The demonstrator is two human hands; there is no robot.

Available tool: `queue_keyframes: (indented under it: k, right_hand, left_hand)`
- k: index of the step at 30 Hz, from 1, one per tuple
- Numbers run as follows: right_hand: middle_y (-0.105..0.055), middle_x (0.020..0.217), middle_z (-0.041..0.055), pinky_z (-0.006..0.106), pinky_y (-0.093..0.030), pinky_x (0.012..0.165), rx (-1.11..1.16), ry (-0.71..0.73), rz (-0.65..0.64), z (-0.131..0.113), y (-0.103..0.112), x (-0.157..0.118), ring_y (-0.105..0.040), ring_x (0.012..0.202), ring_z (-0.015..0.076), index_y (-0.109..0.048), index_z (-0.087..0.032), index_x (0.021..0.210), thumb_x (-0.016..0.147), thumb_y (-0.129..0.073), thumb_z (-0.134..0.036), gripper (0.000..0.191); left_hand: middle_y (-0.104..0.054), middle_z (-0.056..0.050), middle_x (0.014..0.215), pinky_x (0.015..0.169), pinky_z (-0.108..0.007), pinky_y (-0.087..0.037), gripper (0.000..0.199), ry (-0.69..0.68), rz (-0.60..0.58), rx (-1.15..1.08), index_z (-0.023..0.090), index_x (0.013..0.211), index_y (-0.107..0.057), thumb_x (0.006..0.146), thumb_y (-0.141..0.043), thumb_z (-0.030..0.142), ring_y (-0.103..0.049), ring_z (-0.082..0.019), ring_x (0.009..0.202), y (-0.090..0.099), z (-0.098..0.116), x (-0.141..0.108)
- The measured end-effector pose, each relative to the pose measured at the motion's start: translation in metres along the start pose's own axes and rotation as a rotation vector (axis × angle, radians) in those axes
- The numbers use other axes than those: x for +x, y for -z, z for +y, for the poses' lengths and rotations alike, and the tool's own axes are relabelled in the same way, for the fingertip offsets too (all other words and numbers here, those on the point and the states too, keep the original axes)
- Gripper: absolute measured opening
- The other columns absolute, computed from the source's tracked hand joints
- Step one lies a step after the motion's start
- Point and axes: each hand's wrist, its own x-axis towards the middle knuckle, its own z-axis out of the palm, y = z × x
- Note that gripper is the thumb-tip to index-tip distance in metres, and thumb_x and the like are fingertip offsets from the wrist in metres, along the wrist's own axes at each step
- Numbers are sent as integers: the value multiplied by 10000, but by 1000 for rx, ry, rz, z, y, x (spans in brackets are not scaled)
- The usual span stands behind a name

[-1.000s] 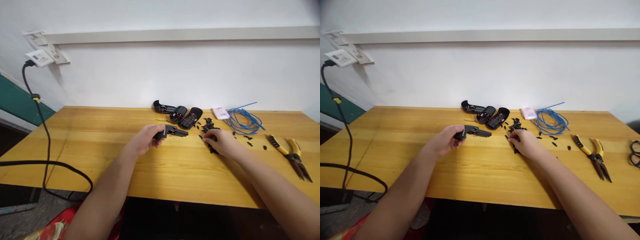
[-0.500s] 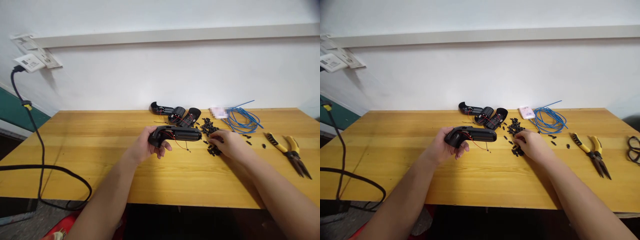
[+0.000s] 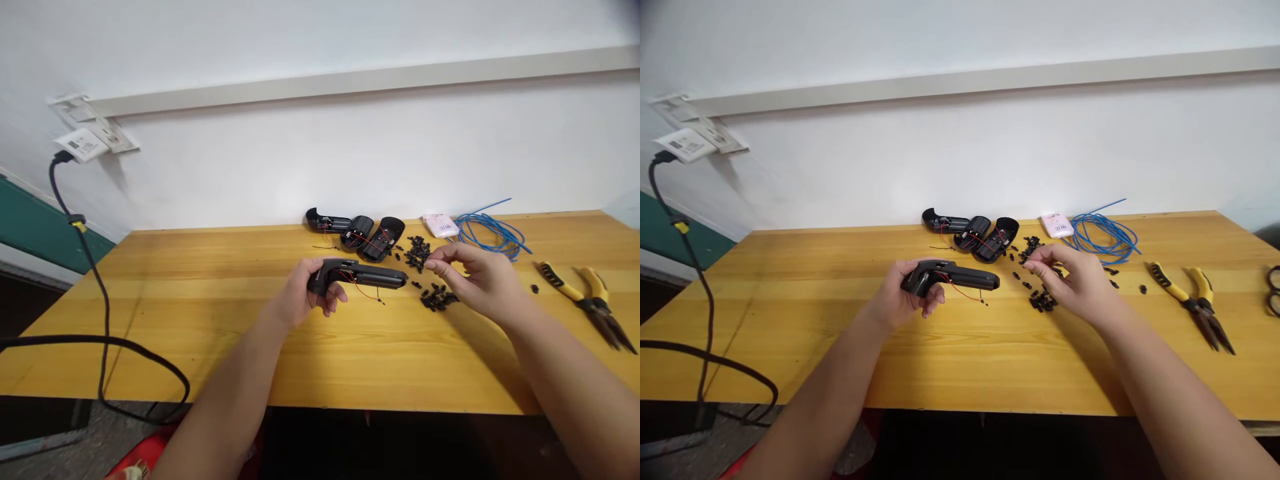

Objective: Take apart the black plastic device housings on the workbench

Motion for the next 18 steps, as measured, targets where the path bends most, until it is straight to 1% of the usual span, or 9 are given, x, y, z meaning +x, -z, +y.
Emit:
queue_keyframes:
  k: [2,3,5,7,9,10,14,16,18]
  right_hand:
    - [-764,841,46,306,-575,662,264,62,94,-30,0,1,-714,730,192,-731,-234,908,929,-723,-410,178]
    - [-771,859,38,296,-583,662,360,89,104,-45,-2,2,-718,735,183,-754,-241,998,914,-762,-385,167]
    - [-786,936,30,288,-598,706,429,169,64,-68,-9,6,-727,785,167,-773,-262,1111,917,-781,-322,203]
    - [-792,984,30,292,-608,744,456,228,-9,-81,-21,10,-734,831,164,-790,-266,1084,953,-744,-287,141]
    - [-797,993,40,306,-621,774,498,240,-37,-83,-36,13,-747,877,178,-798,-247,1020,986,-697,-280,112]
    - [-801,986,44,313,-628,783,514,217,-18,-81,-43,14,-754,886,186,-797,-237,1004,997,-677,-282,129]
    - [-824,980,47,320,-649,792,445,109,155,-68,-66,15,-777,862,193,-797,-218,1022,1013,-636,-272,170]
    - [-825,993,50,320,-646,801,401,137,191,-62,-71,15,-779,870,194,-799,-215,1031,1008,-639,-254,166]
    - [-820,990,49,316,-639,795,386,172,186,-59,-73,15,-775,871,192,-799,-218,1037,1001,-646,-233,157]
  left_hand:
    - [-723,-72,691,470,-259,-438,558,-30,-5,2,121,1146,-694,825,-561,558,-616,-169,524,-1,-2,0]
    - [-726,-74,702,479,-261,-450,558,-31,-10,-2,114,1143,-703,814,-581,549,-626,-171,540,-2,-3,1]
    - [-730,-80,708,497,-270,-472,557,-22,-14,-20,103,1108,-720,798,-603,551,-641,-176,554,-3,-4,1]
    - [-732,-79,701,518,-282,-497,554,-25,2,-44,111,1091,-721,801,-599,567,-646,-180,550,-6,-6,2]
    - [-748,-77,729,545,-288,-519,543,-48,42,-67,130,1115,-710,821,-594,571,-659,-182,563,-10,-8,3]
    - [-761,-78,765,559,-289,-529,536,-51,68,-77,140,1138,-701,838,-588,570,-670,-182,574,-12,-9,3]
    - [-793,-118,924,687,-353,-598,605,40,131,-42,155,1249,-666,912,-485,624,-735,-221,697,-20,-14,6]
    - [-788,-140,1076,808,-403,-618,619,-55,208,146,171,1294,-660,912,-517,636,-755,-264,894,-23,-17,6]
    - [-744,-124,1275,948,-435,-596,588,-250,301,447,215,1326,-666,847,-695,555,-715,-296,1116,-24,-20,4]
